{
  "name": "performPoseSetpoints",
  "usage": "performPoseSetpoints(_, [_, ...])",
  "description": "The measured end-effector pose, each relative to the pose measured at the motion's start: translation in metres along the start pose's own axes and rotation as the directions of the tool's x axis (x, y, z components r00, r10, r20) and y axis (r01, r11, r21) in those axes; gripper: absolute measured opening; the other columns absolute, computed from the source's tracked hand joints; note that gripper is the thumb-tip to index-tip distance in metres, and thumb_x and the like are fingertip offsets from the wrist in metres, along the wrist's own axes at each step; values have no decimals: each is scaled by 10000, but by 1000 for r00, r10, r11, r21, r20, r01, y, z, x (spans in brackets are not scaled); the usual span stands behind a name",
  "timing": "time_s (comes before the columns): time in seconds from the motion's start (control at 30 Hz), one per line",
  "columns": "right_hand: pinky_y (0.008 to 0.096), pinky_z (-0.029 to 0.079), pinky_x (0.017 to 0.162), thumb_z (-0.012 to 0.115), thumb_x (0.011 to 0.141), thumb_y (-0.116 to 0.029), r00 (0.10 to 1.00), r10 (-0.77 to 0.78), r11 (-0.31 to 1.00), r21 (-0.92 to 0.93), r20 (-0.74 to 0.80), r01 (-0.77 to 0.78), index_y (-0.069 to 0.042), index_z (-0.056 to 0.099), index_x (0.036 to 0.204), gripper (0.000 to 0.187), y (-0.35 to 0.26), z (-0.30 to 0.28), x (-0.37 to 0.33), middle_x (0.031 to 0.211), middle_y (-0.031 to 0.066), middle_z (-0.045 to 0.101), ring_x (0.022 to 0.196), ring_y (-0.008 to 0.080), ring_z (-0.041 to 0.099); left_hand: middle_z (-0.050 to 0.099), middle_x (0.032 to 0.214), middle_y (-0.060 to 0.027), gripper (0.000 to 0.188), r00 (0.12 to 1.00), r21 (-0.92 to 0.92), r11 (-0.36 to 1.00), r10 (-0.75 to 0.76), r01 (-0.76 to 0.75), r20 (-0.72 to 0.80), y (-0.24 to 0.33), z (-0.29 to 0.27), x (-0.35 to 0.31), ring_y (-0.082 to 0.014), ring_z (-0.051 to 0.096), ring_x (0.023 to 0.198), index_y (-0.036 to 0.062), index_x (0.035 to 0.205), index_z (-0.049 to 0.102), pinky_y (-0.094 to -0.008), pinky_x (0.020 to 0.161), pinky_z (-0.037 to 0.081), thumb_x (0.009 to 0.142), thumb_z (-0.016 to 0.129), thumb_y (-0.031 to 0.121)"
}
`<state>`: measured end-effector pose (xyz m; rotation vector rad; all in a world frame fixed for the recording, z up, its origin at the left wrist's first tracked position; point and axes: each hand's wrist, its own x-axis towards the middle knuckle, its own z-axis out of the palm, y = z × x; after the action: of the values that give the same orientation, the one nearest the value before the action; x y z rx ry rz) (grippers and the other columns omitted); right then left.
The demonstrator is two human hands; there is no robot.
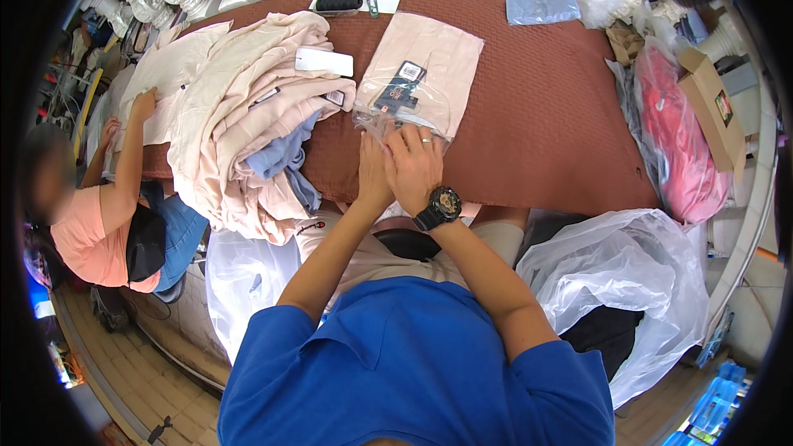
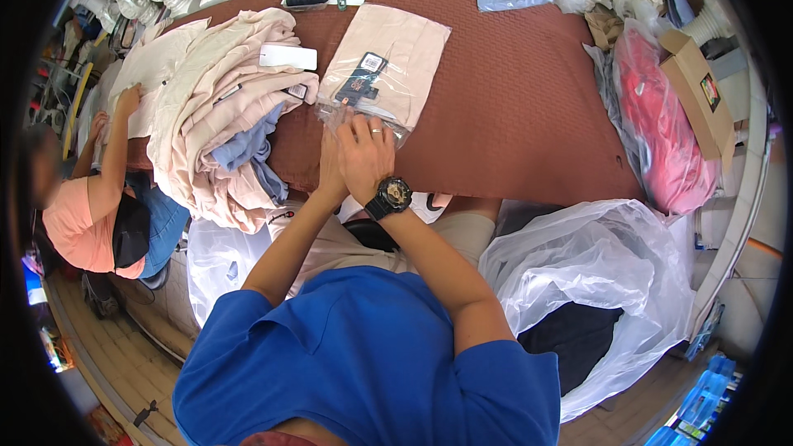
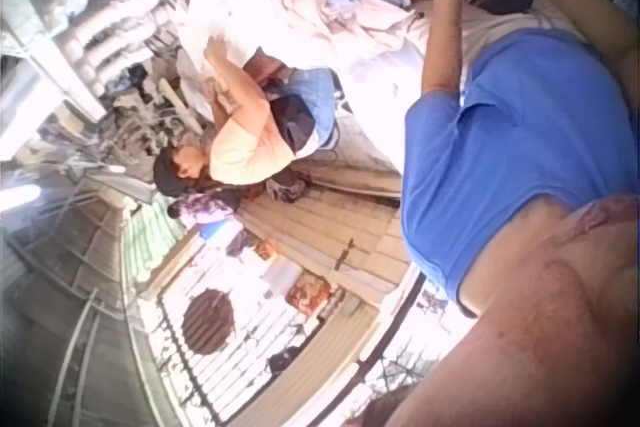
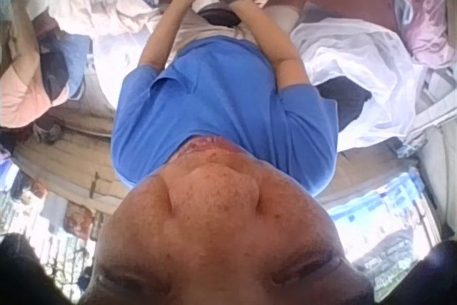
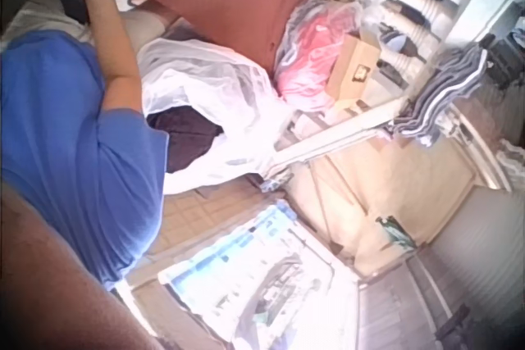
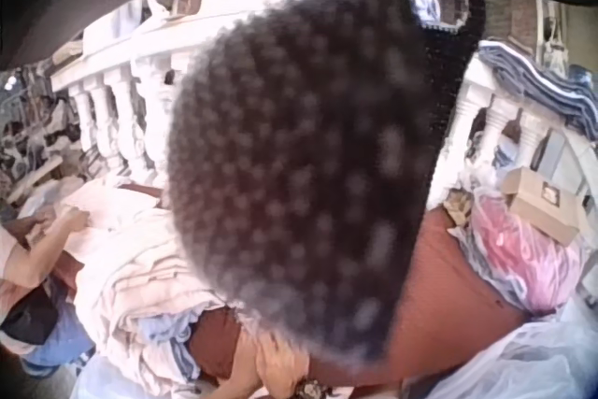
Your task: The person places a folded light-colored shirt into a clear plastic bag, seals the bag, and then folds another light-colored shirt using a flat template.
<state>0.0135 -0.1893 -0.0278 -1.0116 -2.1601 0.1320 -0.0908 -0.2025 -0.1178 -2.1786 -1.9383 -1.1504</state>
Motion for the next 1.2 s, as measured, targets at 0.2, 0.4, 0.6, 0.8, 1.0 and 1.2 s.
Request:
performPoseSetpoints(0.2, [425,409,805,644,869,-145,999,34,998,47,-35,-32,-97,632,928,77,-1,-3,-1,936,82,549,938,295,528,390,1444,-285,729,995,-37,999,-40,37,-87,31,-5,10,-468,376,1328,-47,1509,294,-534,1111,310,942,598,295])
performPoseSetpoints(0.4, [433,416,795,651,803,-128,1000,10,999,37,-3,-10,-73,646,987,192,1,-4,-4,963,101,553,937,306,532,388,1436,-287,791,964,-222,960,-208,170,-165,39,-4,16,-457,383,1321,-43,1521,270,-530,1097,319,925,626,337])
performPoseSetpoints(0.6, [433,411,818,651,822,-119,1000,21,996,89,-15,-20,-82,638,946,130,-1,-2,-5,960,95,552,954,306,530,423,1456,-215,763,985,27,999,-39,44,-169,17,12,28,-414,408,1314,-25,1516,302,-531,1081,324,918,602,342])
performPoseSetpoints(0.8, [456,407,840,670,819,-102,997,18,995,99,-79,-10,-94,649,942,125,1,-3,-4,1001,88,584,988,321,539,436,1519,-108,669,992,148,989,9,10,-129,10,24,56,-386,430,1336,16,1462,445,-528,1107,322,892,640,307])
performPoseSetpoints(1.0, [452,400,818,687,822,-115,997,29,992,126,-78,-19,-96,656,939,123,4,-3,-6,1002,85,586,979,312,549,366,1563,-128,686,999,313,950,5,11,-51,15,35,66,-398,383,1370,16,1466,443,-538,1141,296,924,629,393])
performPoseSetpoints(1.2, [419,398,801,690,827,-121,996,35,991,135,-78,-24,-98,656,921,102,6,-1,-9,953,70,571,958,292,550,263,1595,-213,718,995,114,990,-69,78,-78,28,34,61,-421,263,1457,11,1489,393,-584,1156,257,953,579,452])
